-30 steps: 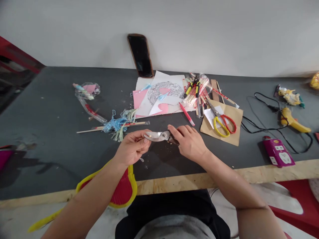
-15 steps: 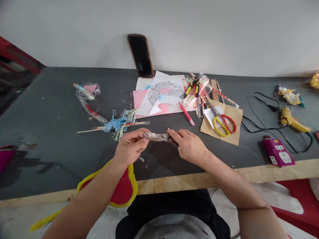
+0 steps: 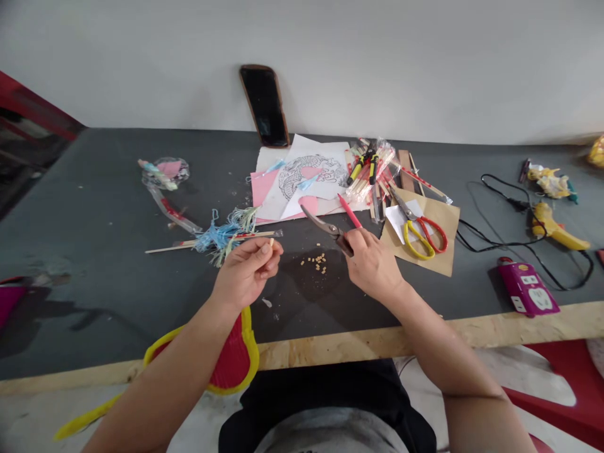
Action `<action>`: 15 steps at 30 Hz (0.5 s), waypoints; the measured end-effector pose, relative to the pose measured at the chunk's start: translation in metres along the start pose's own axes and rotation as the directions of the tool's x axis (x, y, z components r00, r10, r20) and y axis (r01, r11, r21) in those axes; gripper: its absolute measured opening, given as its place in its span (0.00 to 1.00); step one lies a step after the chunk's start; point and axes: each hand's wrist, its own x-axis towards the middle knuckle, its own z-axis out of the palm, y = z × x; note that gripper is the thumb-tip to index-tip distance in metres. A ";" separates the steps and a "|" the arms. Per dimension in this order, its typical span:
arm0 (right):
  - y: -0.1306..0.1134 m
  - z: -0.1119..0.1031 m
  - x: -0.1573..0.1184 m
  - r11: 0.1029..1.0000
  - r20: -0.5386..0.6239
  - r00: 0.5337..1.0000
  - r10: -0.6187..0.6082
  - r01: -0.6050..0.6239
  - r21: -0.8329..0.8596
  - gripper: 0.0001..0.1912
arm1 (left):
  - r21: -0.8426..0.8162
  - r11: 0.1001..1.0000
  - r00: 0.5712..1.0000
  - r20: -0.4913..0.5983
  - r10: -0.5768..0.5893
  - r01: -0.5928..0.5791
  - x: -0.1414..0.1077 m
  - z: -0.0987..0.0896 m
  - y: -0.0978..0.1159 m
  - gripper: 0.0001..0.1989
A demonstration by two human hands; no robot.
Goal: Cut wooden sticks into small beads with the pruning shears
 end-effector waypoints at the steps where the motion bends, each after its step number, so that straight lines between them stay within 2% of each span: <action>1: 0.000 0.000 0.000 1.000 -0.004 1.000 -0.004 0.004 0.002 0.06 | -0.005 1.000 1.000 -0.002 -0.009 0.009 0.000 0.001 -0.001 0.17; 9: -0.003 0.002 -0.003 0.991 0.043 0.993 -0.111 0.107 0.082 0.05 | -0.075 0.995 0.997 0.046 -0.064 0.067 -0.003 0.004 -0.004 0.17; 15: -0.011 0.001 -0.005 0.987 0.079 0.984 -0.158 0.158 0.006 0.08 | -0.066 0.994 0.994 0.079 -0.078 0.083 -0.003 0.006 -0.009 0.17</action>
